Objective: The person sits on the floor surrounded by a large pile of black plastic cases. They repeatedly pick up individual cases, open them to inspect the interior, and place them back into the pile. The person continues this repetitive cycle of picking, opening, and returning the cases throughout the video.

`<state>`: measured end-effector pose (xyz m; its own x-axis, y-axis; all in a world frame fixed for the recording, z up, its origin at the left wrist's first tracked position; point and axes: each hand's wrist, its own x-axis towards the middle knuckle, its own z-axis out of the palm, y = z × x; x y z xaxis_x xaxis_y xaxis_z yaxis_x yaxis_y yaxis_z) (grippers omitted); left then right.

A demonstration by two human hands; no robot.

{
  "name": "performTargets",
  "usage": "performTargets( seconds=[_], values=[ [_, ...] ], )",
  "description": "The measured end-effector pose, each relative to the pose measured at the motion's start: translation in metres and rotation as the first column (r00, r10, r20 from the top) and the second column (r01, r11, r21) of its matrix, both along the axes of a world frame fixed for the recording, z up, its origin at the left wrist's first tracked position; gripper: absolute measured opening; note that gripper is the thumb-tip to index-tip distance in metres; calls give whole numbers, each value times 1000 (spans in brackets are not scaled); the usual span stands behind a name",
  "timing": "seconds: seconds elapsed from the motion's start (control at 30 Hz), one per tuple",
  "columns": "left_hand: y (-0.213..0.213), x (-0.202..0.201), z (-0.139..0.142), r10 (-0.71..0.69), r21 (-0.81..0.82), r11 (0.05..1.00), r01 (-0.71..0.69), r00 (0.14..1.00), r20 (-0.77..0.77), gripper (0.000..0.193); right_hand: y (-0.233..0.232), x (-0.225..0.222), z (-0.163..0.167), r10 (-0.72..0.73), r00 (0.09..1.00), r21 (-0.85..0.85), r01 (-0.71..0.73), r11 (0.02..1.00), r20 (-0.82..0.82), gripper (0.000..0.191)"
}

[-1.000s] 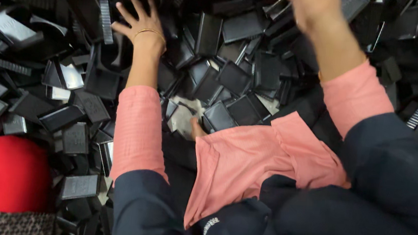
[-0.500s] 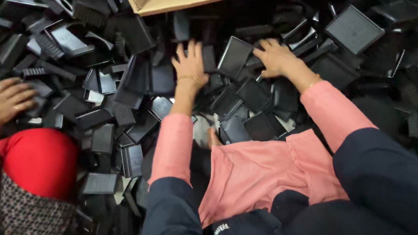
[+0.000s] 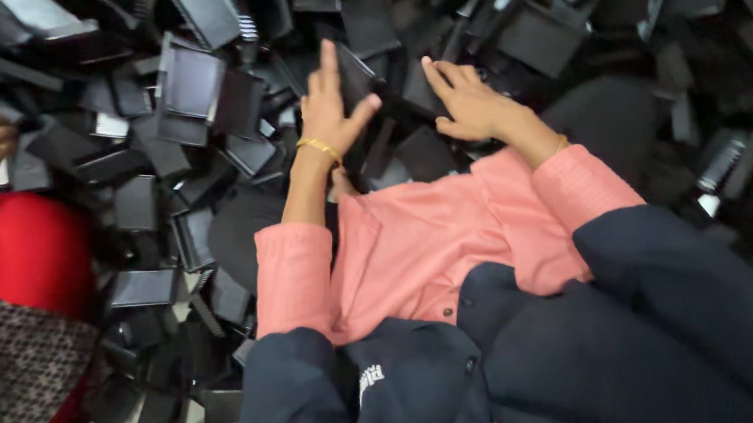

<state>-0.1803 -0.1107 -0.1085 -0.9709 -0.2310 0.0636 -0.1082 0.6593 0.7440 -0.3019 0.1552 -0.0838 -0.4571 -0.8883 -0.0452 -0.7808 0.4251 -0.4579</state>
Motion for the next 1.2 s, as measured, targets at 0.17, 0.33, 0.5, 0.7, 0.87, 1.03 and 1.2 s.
performTargets(
  seconds=[0.17, 0.33, 0.5, 0.7, 0.87, 1.03, 1.2],
  values=[
    [43, 38, 14, 292, 801, 590, 96, 900, -323, 84, 18, 48, 27, -347, 934, 57, 344, 937, 81, 96],
    [65, 36, 3, 303, 959, -266, 99, 953, -14, 69, 0, 98, 48, -175, 624, -300, 578, 759, 762, 78],
    [66, 30, -7, 327, 998, 24, 59, 943, -63, 66, -30, 118, 61, -108, 510, -280, 624, 730, 853, 75],
    [70, 39, 0, 303, 961, 278, -4, 949, -83, 65, -42, 125, 75, -330, 743, -291, 569, 769, 583, 73],
    [72, 36, 1, 279, 960, 279, 36, 953, -117, 69, -38, 124, 60, -245, 748, -263, 490, 831, 617, 71],
    [65, 35, 0, 261, 934, 345, 93, 946, -191, 70, -37, 114, 41, -83, 490, -220, 529, 820, 868, 70],
    [47, 39, 12, 276, 383, 905, -184, 939, -203, 47, -19, 100, 40, 34, -89, 31, 642, 766, 995, 51]
  ],
)
